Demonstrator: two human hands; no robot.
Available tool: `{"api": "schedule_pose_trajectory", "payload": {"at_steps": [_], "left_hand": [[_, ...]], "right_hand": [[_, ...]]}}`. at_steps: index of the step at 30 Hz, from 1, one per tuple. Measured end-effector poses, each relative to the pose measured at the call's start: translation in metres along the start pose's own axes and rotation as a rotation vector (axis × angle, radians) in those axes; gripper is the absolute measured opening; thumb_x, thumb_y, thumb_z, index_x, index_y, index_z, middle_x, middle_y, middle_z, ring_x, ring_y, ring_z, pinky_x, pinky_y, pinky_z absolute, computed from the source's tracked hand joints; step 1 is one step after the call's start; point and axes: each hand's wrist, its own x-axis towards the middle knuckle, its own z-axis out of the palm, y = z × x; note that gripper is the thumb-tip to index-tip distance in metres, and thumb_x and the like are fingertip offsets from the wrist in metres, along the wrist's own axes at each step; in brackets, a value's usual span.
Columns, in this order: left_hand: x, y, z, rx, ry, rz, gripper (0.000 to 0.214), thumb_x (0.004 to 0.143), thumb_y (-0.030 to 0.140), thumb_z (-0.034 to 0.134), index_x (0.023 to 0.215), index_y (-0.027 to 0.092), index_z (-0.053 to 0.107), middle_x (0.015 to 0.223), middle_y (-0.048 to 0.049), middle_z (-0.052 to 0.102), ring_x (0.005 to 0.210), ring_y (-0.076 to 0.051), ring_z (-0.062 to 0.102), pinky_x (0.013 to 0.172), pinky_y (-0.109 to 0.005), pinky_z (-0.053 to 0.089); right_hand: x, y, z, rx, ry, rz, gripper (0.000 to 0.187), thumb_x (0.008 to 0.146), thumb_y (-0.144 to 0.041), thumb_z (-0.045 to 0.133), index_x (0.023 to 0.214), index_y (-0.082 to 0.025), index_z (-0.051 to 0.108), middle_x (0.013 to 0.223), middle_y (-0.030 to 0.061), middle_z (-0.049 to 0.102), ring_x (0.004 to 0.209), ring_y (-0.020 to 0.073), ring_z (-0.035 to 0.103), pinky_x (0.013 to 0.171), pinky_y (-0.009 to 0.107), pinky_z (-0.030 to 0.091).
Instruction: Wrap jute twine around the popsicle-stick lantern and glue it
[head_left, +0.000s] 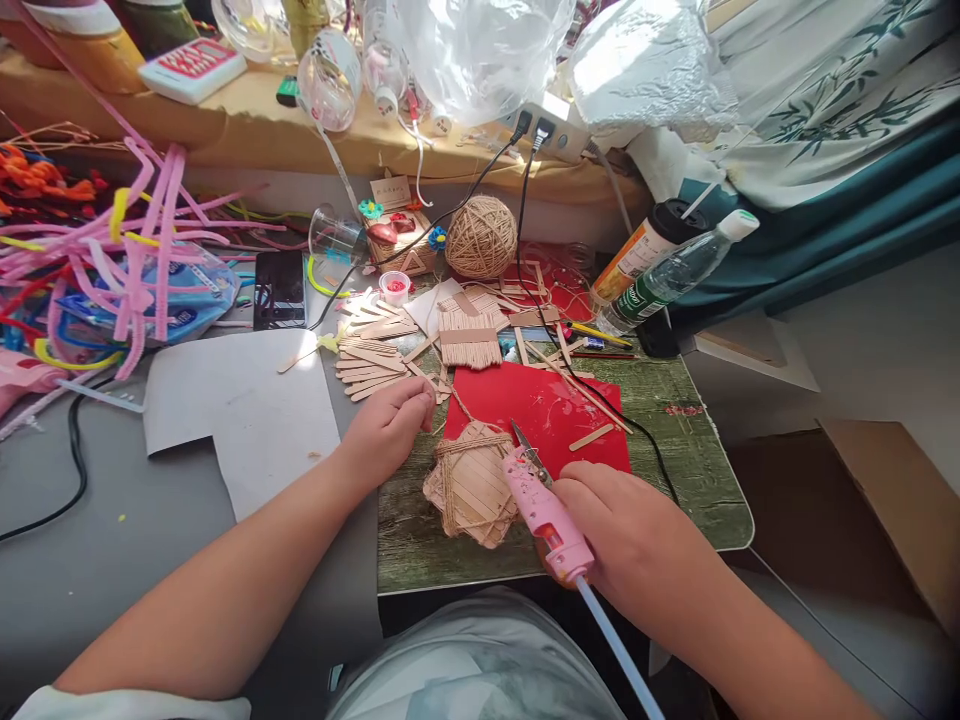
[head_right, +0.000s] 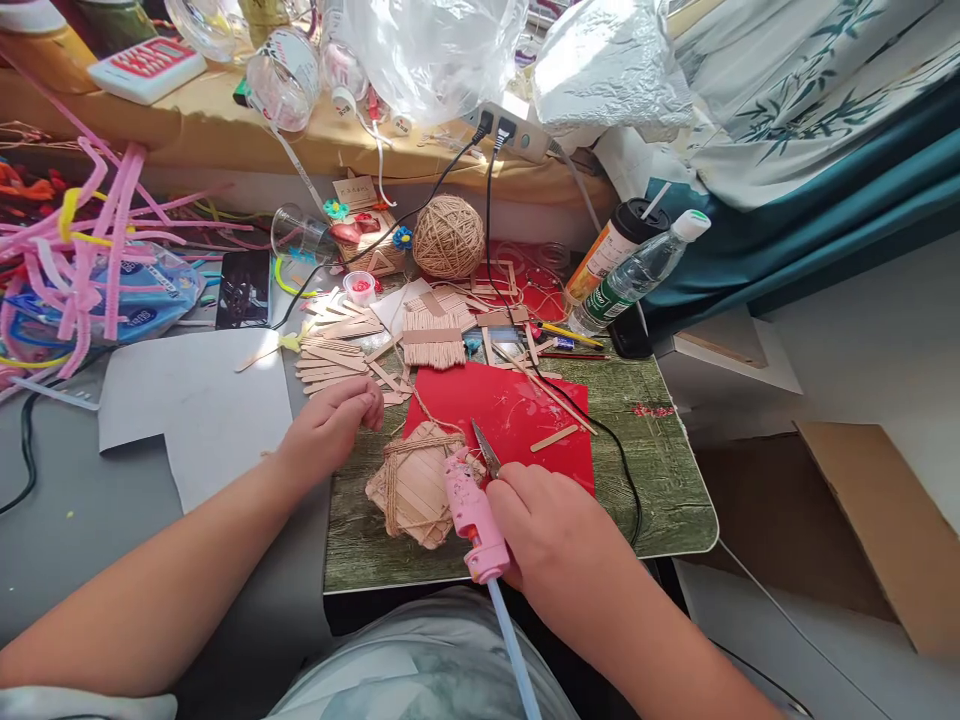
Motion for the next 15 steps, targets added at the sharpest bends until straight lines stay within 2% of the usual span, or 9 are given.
{"api": "schedule_pose_trajectory", "payload": {"at_steps": [2,5,7,8,9,10,12,15], "left_hand": [[-0.001,-0.001,0.0,-0.05,0.05,0.036,0.033,0.102,0.03,0.045,0.07,0.023,0.049,0.069,0.0009,0.053,0.07,-0.018,0.052,0.07,-0.032,0.043],[0.0,-0.002,0.002,-0.155,0.123,0.057,0.024,0.102,0.032,0.049,0.083,0.022,0.061,0.079,-0.0007,0.061,0.075,-0.018,0.056,0.073,-0.032,0.046],[0.001,-0.003,0.002,-0.24,0.164,0.043,0.013,0.094,0.023,0.053,0.09,0.023,0.066,0.081,-0.0008,0.063,0.075,-0.018,0.058,0.071,-0.032,0.046],[0.001,-0.004,0.002,-0.272,0.167,0.038,0.013,0.089,0.018,0.053,0.085,0.023,0.066,0.077,-0.0006,0.061,0.071,-0.017,0.055,0.067,-0.031,0.044],[0.0,-0.005,0.001,-0.295,0.162,0.041,0.015,0.083,0.015,0.052,0.076,0.022,0.063,0.07,-0.0004,0.057,0.066,-0.017,0.052,0.062,-0.031,0.04],[-0.001,-0.006,-0.001,-0.31,0.151,0.056,0.017,0.078,0.013,0.051,0.066,0.023,0.058,0.063,-0.0005,0.052,0.062,-0.017,0.047,0.059,-0.032,0.036],[-0.004,-0.009,-0.003,-0.338,0.13,0.099,0.019,0.071,0.013,0.049,0.055,0.023,0.05,0.056,-0.0011,0.044,0.057,-0.017,0.04,0.055,-0.033,0.028],[-0.006,-0.009,-0.005,-0.435,0.126,0.142,0.016,0.067,0.014,0.051,0.054,0.023,0.048,0.053,-0.0006,0.038,0.054,-0.017,0.035,0.054,-0.033,0.025]], "right_hand": [[-0.012,0.012,0.006,0.249,0.038,0.123,0.008,0.098,-0.018,0.059,0.104,-0.021,0.063,0.102,0.0078,0.069,0.086,0.0225,0.064,0.074,0.034,0.05],[-0.028,0.041,0.028,0.586,0.216,0.417,0.018,0.1,-0.029,0.066,0.116,-0.024,0.07,0.109,0.0076,0.073,0.095,0.0233,0.069,0.081,0.035,0.056],[-0.037,0.067,0.048,0.845,0.517,0.629,0.02,0.095,-0.037,0.074,0.11,-0.024,0.073,0.097,0.005,0.072,0.077,0.0191,0.065,0.067,0.031,0.054],[-0.04,0.081,0.058,1.01,0.619,0.71,0.021,0.092,-0.04,0.077,0.105,-0.023,0.073,0.092,0.0032,0.069,0.067,0.0155,0.06,0.06,0.03,0.05],[-0.043,0.095,0.067,1.152,0.75,0.765,0.024,0.087,-0.039,0.081,0.101,-0.022,0.072,0.091,0.0016,0.067,0.061,0.0126,0.055,0.056,0.028,0.048],[-0.046,0.107,0.075,1.268,0.829,0.791,0.027,0.082,-0.038,0.085,0.098,-0.021,0.071,0.09,0.0004,0.065,0.06,0.0106,0.052,0.056,0.028,0.047],[-0.051,0.126,0.086,1.36,0.896,0.815,0.029,0.077,-0.036,0.087,0.094,-0.02,0.07,0.088,-0.0008,0.063,0.06,0.0092,0.051,0.056,0.026,0.047],[-0.059,0.139,0.097,1.372,0.923,0.828,0.028,0.078,-0.034,0.088,0.095,-0.019,0.071,0.087,0.0002,0.064,0.061,0.0094,0.052,0.055,0.026,0.047]]}}
